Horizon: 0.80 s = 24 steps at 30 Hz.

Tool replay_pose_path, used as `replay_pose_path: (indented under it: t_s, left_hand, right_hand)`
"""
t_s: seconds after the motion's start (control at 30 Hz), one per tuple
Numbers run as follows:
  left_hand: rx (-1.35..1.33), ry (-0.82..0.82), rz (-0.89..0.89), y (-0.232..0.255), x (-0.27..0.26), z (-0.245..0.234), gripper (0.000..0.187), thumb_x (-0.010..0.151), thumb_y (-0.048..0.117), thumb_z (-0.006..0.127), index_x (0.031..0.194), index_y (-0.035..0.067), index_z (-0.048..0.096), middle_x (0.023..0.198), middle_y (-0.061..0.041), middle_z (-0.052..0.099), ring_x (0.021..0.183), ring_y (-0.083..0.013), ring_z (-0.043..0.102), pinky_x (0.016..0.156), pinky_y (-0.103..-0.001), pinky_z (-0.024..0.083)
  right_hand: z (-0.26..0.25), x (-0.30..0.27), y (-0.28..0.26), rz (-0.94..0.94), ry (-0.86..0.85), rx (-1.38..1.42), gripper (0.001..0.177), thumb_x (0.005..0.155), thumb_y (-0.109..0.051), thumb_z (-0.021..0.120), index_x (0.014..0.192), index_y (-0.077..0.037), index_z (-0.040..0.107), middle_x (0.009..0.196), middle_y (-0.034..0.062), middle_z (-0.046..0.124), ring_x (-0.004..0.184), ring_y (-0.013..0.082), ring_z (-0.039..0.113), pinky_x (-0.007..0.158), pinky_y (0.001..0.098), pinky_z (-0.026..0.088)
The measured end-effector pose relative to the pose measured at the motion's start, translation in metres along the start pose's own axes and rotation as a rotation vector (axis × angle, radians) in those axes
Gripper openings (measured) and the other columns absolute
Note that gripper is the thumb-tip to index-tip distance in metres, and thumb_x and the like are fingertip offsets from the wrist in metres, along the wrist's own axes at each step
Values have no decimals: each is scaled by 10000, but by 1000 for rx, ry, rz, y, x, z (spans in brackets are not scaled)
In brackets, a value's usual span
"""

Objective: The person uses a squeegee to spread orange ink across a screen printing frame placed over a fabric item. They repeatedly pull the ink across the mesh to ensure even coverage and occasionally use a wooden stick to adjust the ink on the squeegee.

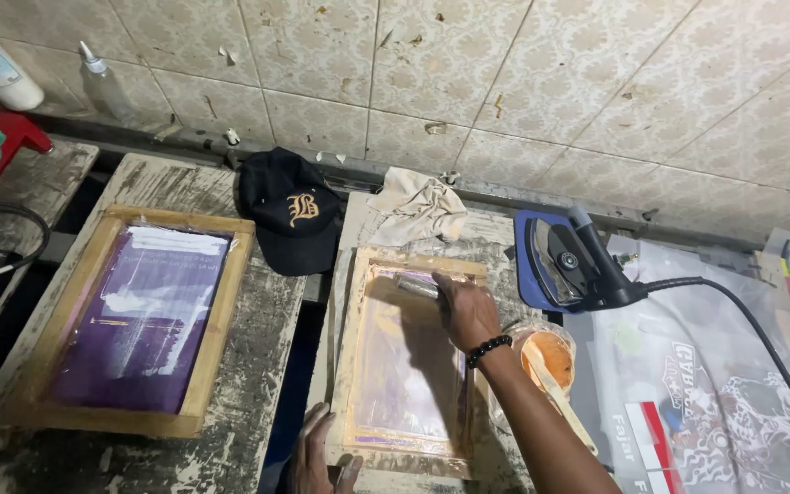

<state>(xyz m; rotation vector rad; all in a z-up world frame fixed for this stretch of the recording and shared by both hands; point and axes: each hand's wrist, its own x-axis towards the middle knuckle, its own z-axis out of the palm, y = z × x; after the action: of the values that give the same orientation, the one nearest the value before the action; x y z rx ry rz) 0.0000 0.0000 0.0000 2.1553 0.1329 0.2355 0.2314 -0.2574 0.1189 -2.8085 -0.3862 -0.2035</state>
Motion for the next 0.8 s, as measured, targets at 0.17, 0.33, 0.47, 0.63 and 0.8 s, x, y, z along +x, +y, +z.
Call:
replay_pose_path:
  t_s: [0.17, 0.33, 0.47, 0.63, 0.8]
  left_hand:
    - [97, 48, 69, -3, 6, 3, 641, 882, 521, 659, 1401, 150, 605, 1498, -66, 581, 1446, -255, 520, 1122, -414, 454]
    - [146, 57, 35, 7, 10, 0, 658, 850, 566, 665, 1362, 154, 637, 1465, -57, 599, 1387, -264, 557, 1098, -432, 466]
    - [90, -37, -24, 22, 7, -12, 694, 863, 561, 689, 1413, 151, 587, 1496, -63, 567, 1406, -281, 528, 1097, -457, 461]
    - [64, -58, -50, 24, 11, -14, 683, 870, 541, 691, 1428, 164, 576, 1497, -56, 565, 1411, -286, 518, 1111, -476, 456]
    - [43, -19, -12, 22, 14, -15, 638, 887, 504, 668, 1408, 143, 601, 1468, -79, 587, 1383, -291, 547, 1091, -468, 470]
  right_hand:
    - [-6, 19, -8, 39, -70, 10, 295, 957, 78, 531, 1138, -92, 689, 539, 35, 571, 402, 180, 517, 356, 308, 489]
    - [-47, 17, -24, 484, -315, 186, 14, 999, -134, 614, 1001, -136, 628, 773, 37, 681, 620, 170, 652, 546, 291, 633]
    - [-52, -12, -7, 553, -267, 345, 205, 977, -189, 607, 1080, -90, 460, 940, 176, 726, 736, 314, 755, 609, 422, 692]
    - [-67, -36, -10, 614, -257, 234, 276, 953, -187, 625, 1154, -99, 458, 911, 160, 711, 713, 294, 729, 607, 408, 671]
    - [-61, -68, -33, 762, -375, 169, 319, 948, -225, 650, 1134, -98, 423, 908, 136, 741, 633, 254, 749, 514, 350, 673]
